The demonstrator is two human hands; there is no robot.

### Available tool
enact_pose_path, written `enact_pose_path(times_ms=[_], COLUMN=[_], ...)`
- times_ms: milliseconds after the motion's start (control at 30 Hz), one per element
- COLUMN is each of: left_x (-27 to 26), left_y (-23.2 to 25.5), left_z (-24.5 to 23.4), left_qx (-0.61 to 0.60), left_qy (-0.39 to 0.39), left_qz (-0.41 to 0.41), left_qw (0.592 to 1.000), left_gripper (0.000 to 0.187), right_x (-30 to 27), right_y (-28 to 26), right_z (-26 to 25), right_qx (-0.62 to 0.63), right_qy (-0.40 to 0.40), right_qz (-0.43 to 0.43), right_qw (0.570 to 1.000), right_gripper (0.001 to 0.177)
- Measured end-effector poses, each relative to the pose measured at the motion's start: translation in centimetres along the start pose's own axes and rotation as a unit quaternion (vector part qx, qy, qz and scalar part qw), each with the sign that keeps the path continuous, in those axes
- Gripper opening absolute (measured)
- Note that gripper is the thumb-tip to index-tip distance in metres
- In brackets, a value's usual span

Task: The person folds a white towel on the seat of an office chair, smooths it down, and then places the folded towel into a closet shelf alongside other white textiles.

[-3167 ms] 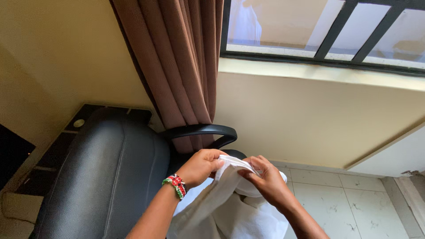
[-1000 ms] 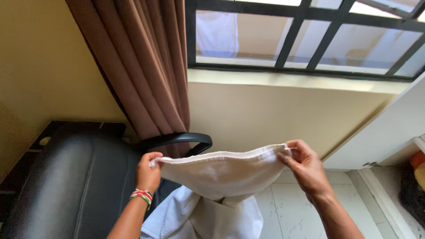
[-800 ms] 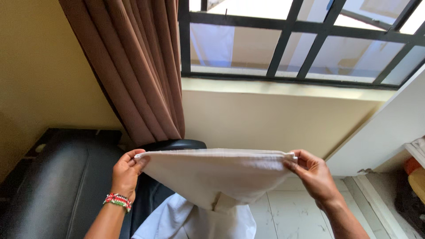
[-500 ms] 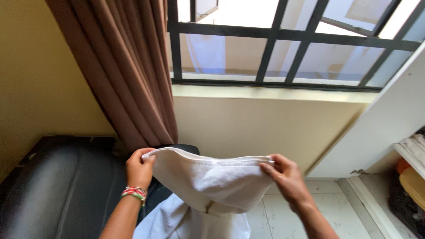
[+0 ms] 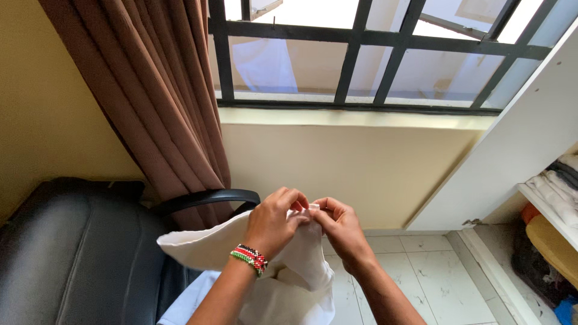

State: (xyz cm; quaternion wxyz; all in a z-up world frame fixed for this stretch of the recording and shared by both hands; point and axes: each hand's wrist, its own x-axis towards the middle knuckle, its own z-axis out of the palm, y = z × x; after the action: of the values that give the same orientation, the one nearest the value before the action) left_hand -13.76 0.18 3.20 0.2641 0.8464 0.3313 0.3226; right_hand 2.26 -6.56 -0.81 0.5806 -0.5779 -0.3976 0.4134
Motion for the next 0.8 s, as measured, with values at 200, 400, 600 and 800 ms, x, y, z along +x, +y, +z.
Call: enact_pose_path(times_ms=[200, 400, 600, 800], left_x=[-0.9, -1.5, -2.3, -2.6], left_y=[0.2, -0.5, -0.8, -1.1], left_z=[0.0, 0.0, 0.6, 0.7], left_qx=[-0.002, 0.022, -0.026, -0.059], left_qy=[-0.02, -0.004, 0.014, -0.004], left_qz=[0.03, 0.048, -0.057, -0.053], left_qw=[0.999, 0.999, 0.998, 0.997], left_gripper=[0.026, 0.016, 0.01, 0.012], right_x=[0.7, 0.9, -0.2, -0.6], right_y=[1.2, 1.6, 0.9, 0.0], right_z=[-0.5, -1.7, -1.2, -1.0], right_qx=[0.046, 0.073, 0.092, 0.09], right_qy=[0.002, -0.044, -0.079, -0.104], right_qz=[0.053, 0.037, 0.076, 0.127], right_qw=[0.998, 0.996, 0.99, 0.982], right_gripper=[0.021, 0.027, 0.032, 0.028])
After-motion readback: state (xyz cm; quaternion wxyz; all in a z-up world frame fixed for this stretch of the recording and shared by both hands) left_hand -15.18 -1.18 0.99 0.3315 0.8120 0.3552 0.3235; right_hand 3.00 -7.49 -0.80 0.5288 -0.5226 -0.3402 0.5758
